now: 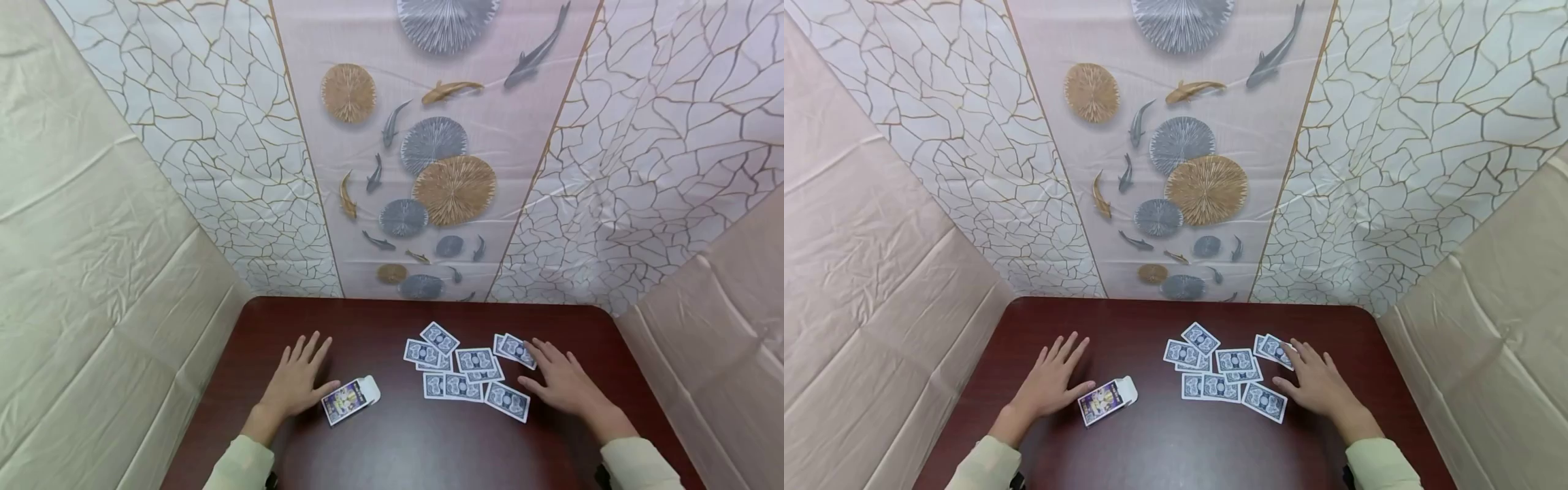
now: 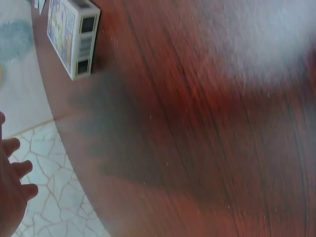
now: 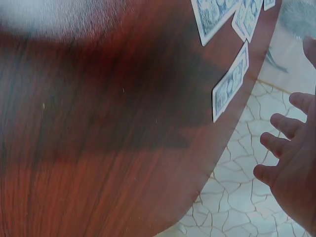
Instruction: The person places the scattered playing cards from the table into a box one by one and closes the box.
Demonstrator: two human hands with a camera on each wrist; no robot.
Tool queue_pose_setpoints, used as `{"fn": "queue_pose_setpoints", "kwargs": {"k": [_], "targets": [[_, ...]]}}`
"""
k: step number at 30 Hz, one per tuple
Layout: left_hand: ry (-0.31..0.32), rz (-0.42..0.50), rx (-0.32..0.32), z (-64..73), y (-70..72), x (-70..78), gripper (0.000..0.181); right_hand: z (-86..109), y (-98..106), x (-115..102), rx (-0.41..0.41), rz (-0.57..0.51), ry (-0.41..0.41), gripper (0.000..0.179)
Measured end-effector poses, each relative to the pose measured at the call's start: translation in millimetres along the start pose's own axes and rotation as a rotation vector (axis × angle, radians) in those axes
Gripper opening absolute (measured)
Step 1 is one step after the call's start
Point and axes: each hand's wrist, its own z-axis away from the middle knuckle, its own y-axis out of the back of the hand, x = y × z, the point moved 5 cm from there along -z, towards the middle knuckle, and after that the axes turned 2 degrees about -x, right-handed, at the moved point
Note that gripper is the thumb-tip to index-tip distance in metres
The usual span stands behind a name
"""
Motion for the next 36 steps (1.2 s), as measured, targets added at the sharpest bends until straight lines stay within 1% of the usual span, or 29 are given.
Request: {"fn": "queue_pose_setpoints", "kwargs": {"k": [3,6,11,14,17,19,24,26,29,31,36], "targets": [[-0.025,-0.012,0.014,-0.4,-2.2,8.8,0.093,-0.3,-4,-6,0.009,0.015,0.019,0.082],[-0.050,-0.004,0.021,0.0,-6.8,17.7,0.093,-1.0,-7,-12,0.032,0.024,0.054,0.079],[-0.075,0.002,0.005,3.3,-18.4,28.4,0.094,-2.6,-12,-20,0.074,0.045,0.111,0.074],[-0.083,-0.006,0.005,4.7,-23.8,32.1,0.094,-3.1,-17,-21,0.078,0.042,0.113,0.073],[-0.099,-0.011,0.023,5.2,-26.0,35.9,0.094,-2.8,-22,-22,0.076,0.034,0.114,0.072],[-0.104,-0.015,0.019,4.8,-28.1,37.8,0.095,-2.0,-24,-24,0.072,0.029,0.117,0.072],[-0.087,-0.013,-0.016,3.9,-31.9,41.7,0.099,-0.9,-30,-31,0.050,0.017,0.134,0.073],[-0.080,0.001,-0.019,4.6,-33.1,43.9,0.101,-0.3,-31,-34,0.059,0.014,0.149,0.073],[-0.077,0.009,-0.014,5.9,-37.8,47.6,0.104,1.2,-32,-39,0.086,0.010,0.170,0.072],[-0.075,0.009,-0.011,5.9,-43.2,49.4,0.106,3.0,-34,-41,0.109,0.008,0.187,0.072],[-0.053,-0.017,0.012,4.0,-53.0,53.8,0.110,5.8,-37,-45,0.141,0.010,0.208,0.076]]}}
